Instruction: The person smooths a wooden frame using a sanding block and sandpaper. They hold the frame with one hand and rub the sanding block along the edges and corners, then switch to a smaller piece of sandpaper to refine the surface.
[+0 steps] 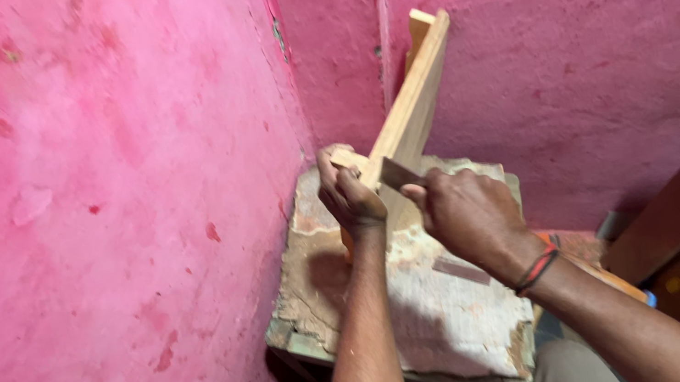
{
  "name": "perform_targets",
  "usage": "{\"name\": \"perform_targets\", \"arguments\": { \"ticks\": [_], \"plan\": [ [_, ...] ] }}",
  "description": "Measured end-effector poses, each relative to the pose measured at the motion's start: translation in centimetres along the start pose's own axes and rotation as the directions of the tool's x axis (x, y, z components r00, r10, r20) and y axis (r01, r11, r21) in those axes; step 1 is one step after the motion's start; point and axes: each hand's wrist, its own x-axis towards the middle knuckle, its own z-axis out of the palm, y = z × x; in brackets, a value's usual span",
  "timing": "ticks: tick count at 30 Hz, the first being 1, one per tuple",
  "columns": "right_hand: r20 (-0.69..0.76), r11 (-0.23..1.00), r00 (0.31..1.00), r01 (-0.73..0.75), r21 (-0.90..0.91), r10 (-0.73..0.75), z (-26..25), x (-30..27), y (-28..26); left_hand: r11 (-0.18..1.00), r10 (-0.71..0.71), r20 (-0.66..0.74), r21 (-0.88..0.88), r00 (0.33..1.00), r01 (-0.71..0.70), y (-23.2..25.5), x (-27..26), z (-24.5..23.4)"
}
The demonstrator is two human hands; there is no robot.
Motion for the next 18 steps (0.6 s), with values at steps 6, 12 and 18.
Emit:
{"name": "perform_targets", "arguments": {
  "ticks": [6, 12, 18],
  "plan": [
    [0.152, 0.974, 0.967, -0.217, 0.060, 0.206, -1.3, 4.3, 3.6, 0.999, -0.020, 0.004, -0.039, 1.000, 0.020, 0.0, 0.0, 0.0],
    [0.133, 0.975, 0.972, -0.207, 0.083, 0.195, -0.6, 6.0, 4.5, 0.997, -0.038, 0.007, -0.065, 0.999, 0.039, -0.3, 0.1, 0.1],
    [0.155, 0.980, 0.970, -0.195, 0.046, 0.185, 0.4, 6.8, 4.8, 0.999, -0.050, 0.012, -0.014, 0.999, 0.050, -0.4, 0.1, 0.0]
  ]
}}
